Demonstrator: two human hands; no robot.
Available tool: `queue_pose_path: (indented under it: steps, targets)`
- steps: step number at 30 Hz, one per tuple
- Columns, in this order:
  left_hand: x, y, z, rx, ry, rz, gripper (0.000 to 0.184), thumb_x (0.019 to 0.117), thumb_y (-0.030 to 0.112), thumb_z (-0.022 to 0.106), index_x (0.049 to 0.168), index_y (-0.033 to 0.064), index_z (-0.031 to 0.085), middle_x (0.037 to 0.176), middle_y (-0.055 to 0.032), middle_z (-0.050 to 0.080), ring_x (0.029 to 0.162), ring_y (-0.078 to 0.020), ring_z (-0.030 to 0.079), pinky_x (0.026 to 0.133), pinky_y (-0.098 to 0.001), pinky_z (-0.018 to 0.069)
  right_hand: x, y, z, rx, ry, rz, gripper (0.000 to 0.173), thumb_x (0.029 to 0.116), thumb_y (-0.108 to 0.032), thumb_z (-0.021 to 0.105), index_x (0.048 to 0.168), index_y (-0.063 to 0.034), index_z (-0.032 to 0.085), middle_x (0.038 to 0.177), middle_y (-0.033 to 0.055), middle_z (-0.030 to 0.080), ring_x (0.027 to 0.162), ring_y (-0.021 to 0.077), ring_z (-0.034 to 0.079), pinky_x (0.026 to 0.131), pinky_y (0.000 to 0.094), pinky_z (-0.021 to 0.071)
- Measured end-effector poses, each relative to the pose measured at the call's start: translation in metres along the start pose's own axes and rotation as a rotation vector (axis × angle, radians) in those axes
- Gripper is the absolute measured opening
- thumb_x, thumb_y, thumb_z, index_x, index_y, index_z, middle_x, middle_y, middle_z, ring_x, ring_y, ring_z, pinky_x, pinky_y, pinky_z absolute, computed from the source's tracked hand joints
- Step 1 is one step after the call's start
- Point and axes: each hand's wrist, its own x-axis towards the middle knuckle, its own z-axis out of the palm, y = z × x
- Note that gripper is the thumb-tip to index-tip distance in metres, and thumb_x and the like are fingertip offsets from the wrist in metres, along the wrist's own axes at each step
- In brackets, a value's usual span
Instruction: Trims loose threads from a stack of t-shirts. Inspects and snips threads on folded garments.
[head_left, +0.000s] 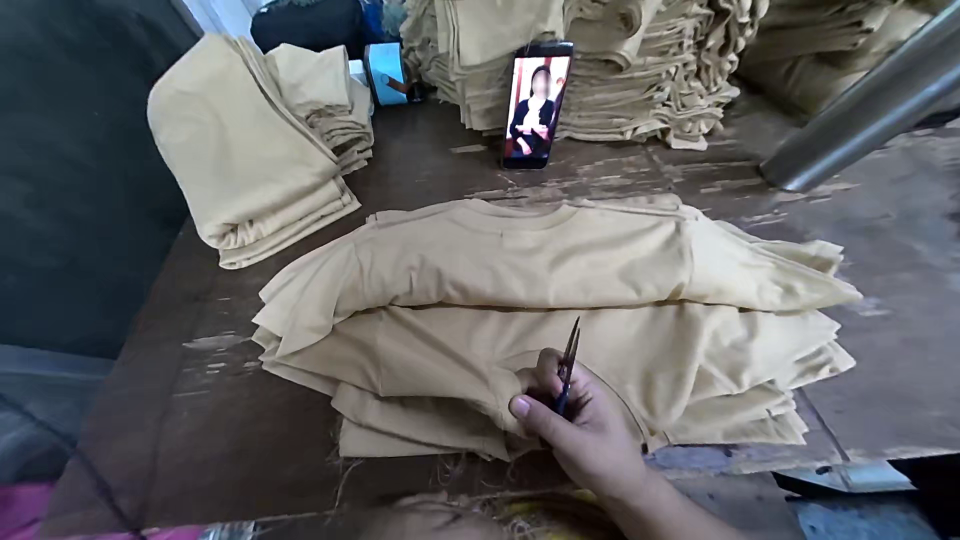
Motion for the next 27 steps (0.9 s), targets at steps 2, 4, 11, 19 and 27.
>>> queue_pose_path:
  steps: [2, 4, 11, 19, 27]
  targets:
    - [-0.002, -0.001, -0.007, 0.03, 0.156, 0.038, 0.02, 0.0981, 0.025, 0.067, 0.103, 0.0079, 0.076, 0.086, -0.0048, 0.078, 0.083, -0.0177, 0.076, 0.101, -0.0434, 0.0521, 0.0, 0.001, -0.001, 0.018, -0.005, 0.002, 0.017, 0.0948, -0.005, 0.067, 0.095, -0.0159, 0.054, 0.085, -0.0078, 0.065, 0.072, -0.0024, 0.06, 0.063, 0.0144, 0.0493]
    - [0.001, -0.001, -0.01, 0.002, 0.387, 0.083, 0.028, 0.0943, 0.036, 0.072, 0.097, 0.0087, 0.076, 0.077, -0.0026, 0.074, 0.078, -0.0113, 0.07, 0.097, -0.0337, 0.0508, 0.001, 0.002, -0.001, 0.031, -0.006, -0.004, 0.017, 0.0947, -0.005, 0.067, 0.095, -0.0152, 0.054, 0.085, -0.007, 0.065, 0.072, -0.0021, 0.06, 0.063, 0.0143, 0.0494]
    - [0.054, -0.028, -0.004, 0.358, 0.857, 0.037, 0.022, 0.0946, 0.03, 0.065, 0.114, 0.0276, 0.074, 0.117, 0.001, 0.07, 0.115, -0.0209, 0.058, 0.095, -0.0387, 0.0411, -0.009, -0.005, 0.006, -0.152, -0.026, -0.11, 0.011, 0.0973, -0.011, 0.067, 0.099, -0.011, 0.055, 0.094, -0.0036, 0.068, 0.08, -0.0019, 0.063, 0.068, 0.0144, 0.052]
    - [0.101, -0.024, -0.091, 0.618, 0.922, 0.052, 0.026, 0.0982, 0.018, 0.054, 0.105, 0.0089, 0.077, 0.1, -0.0123, 0.074, 0.098, -0.0328, 0.066, 0.082, -0.053, 0.0447, -0.005, -0.068, -0.045, -1.322, -0.119, -0.248, 0.015, 0.0877, -0.015, 0.065, 0.098, -0.0044, 0.066, 0.099, 0.0117, 0.07, 0.093, 0.0302, 0.07, 0.077, 0.0562, 0.0555]
    - [0.207, -0.121, -0.127, 0.546, 0.479, -0.219, 0.049, 0.1077, 0.045, 0.047, 0.137, 0.0097, 0.064, 0.138, -0.0176, 0.063, 0.131, -0.0419, 0.055, 0.104, -0.0691, 0.0396, 0.049, -0.085, -0.206, -1.54, 0.053, 0.025, 0.032, 0.1007, -0.018, 0.059, 0.126, 0.0014, 0.062, 0.146, 0.0167, 0.056, 0.125, 0.0372, 0.06, 0.1, 0.069, 0.0435]
